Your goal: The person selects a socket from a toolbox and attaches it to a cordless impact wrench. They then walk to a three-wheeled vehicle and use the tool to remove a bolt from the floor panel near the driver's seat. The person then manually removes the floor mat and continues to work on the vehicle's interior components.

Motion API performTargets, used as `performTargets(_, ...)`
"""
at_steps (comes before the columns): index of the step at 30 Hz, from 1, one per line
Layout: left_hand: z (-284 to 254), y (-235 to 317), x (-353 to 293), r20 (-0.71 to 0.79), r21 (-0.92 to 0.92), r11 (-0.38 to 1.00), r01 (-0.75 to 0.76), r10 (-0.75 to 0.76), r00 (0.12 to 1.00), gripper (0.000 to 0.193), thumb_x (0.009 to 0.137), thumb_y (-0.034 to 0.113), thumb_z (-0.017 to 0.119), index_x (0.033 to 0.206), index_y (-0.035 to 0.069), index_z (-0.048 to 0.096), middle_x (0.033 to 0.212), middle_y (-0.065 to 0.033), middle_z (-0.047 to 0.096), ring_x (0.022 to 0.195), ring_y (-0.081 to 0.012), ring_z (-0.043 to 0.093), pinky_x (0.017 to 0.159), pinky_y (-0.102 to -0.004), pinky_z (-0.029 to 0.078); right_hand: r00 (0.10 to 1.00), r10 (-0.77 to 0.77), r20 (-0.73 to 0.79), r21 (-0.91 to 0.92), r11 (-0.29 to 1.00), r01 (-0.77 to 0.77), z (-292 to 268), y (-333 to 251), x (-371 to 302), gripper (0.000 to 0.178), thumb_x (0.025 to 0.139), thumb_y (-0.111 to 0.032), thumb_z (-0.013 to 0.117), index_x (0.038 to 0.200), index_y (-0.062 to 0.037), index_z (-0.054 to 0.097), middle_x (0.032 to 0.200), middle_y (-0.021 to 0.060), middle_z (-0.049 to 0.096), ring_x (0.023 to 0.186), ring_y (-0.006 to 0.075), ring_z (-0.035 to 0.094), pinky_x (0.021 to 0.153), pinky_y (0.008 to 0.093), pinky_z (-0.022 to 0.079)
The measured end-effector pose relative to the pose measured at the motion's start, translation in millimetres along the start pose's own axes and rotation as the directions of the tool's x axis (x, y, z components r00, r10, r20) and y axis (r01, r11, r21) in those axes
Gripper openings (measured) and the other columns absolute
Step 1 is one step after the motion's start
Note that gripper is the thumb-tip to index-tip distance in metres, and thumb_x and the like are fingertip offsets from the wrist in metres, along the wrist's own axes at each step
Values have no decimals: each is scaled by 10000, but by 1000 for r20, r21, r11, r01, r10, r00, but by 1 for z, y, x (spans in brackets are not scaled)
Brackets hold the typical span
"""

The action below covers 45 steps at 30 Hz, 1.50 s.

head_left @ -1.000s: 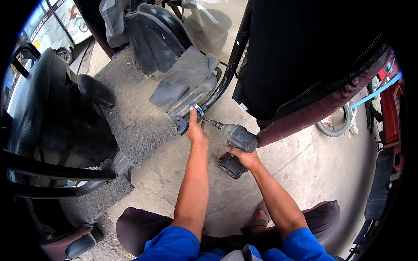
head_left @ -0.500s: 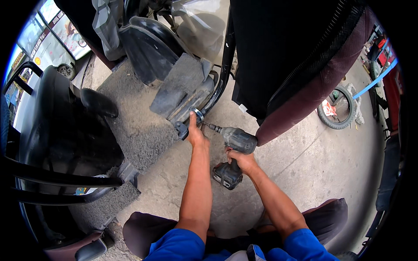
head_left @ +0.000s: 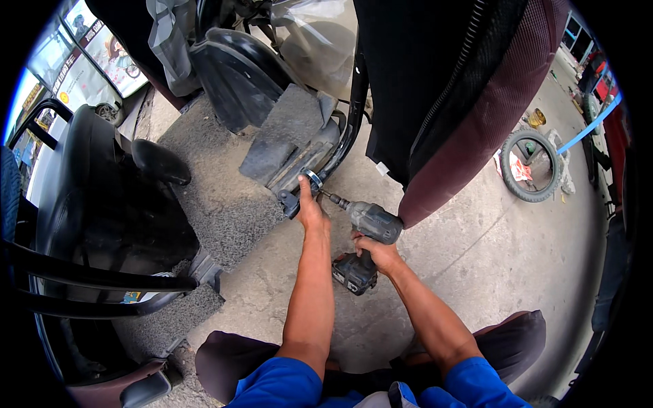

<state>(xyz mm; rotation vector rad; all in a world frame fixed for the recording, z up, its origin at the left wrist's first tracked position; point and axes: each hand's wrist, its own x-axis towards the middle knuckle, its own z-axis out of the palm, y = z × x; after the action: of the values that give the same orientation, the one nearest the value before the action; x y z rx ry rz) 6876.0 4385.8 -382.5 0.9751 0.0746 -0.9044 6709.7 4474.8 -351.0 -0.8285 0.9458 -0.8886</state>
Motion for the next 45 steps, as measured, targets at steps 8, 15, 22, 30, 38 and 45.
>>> performTargets(8, -4, 5, 4, -1, 2, 997, 76, -76, 997, 706, 846, 338, 774, 1407, 147, 390, 1298, -68, 550, 1126, -220, 546, 941, -431, 444, 1000, -27, 13, 4, 1000, 27, -3, 6, 4, 137, 772, 8, 657, 903, -27, 639, 849, 29, 631, 672, 127, 564, 603, 278, 466)
performTargets(15, -1, 8, -1, 14, -33, 996, 85, -85, 996, 676, 831, 345, 788, 1378, 151, 441, 1302, -52, 555, 1130, -201, 546, 950, -421, 438, 1000, -16, 24, 27, 1000, 15, -4, 11, 7, 135, 768, 4, 659, 897, -31, 639, 832, 20, 627, 663, 125, 565, 610, 278, 465)
performTargets(22, 0, 8, 0, 9, -48, 997, 60, -60, 998, 706, 826, 334, 795, 1399, 147, 427, 1327, -48, 535, 1158, -204, 530, 963, -401, 438, 999, -10, 35, -15, 1000, 11, -2, 11, 7, 135, 783, 5, 624, 916, -19, 627, 834, 34, 607, 687, 127, 556, 643, 284, 468)
performTargets(30, 4, 10, -9, 11, -46, 996, 73, -72, 997, 715, 828, 331, 793, 1403, 130, 419, 1349, -59, 511, 1206, -220, 495, 1008, -416, 414, 996, -83, 30, -55, 995, 84, -8, 19, 13, 146, 764, 30, 652, 898, -25, 637, 841, 27, 630, 682, 125, 556, 624, 283, 461)
performTargets(38, -4, 20, -18, 129, -131, 988, 87, -70, 989, 616, 861, 533, 672, 1304, 137, 509, 1325, -45, 515, 1219, -212, 455, 1070, -465, 322, 998, -57, -6, -3, 998, 57, -4, 22, 14, 198, 761, 43, 640, 955, 2, 640, 884, 61, 641, 699, 139, 574, 623, 292, 472)
performTargets(45, -5, 25, -22, 16, -236, 971, 26, -23, 1000, 655, 863, 533, 660, 1350, 145, 459, 1376, -26, 478, 1296, -211, 413, 1108, -493, 278, 998, -62, 29, -18, 998, 62, 0, 19, 14, 189, 740, 22, 620, 929, 24, 624, 817, 70, 609, 649, 149, 567, 616, 297, 474)
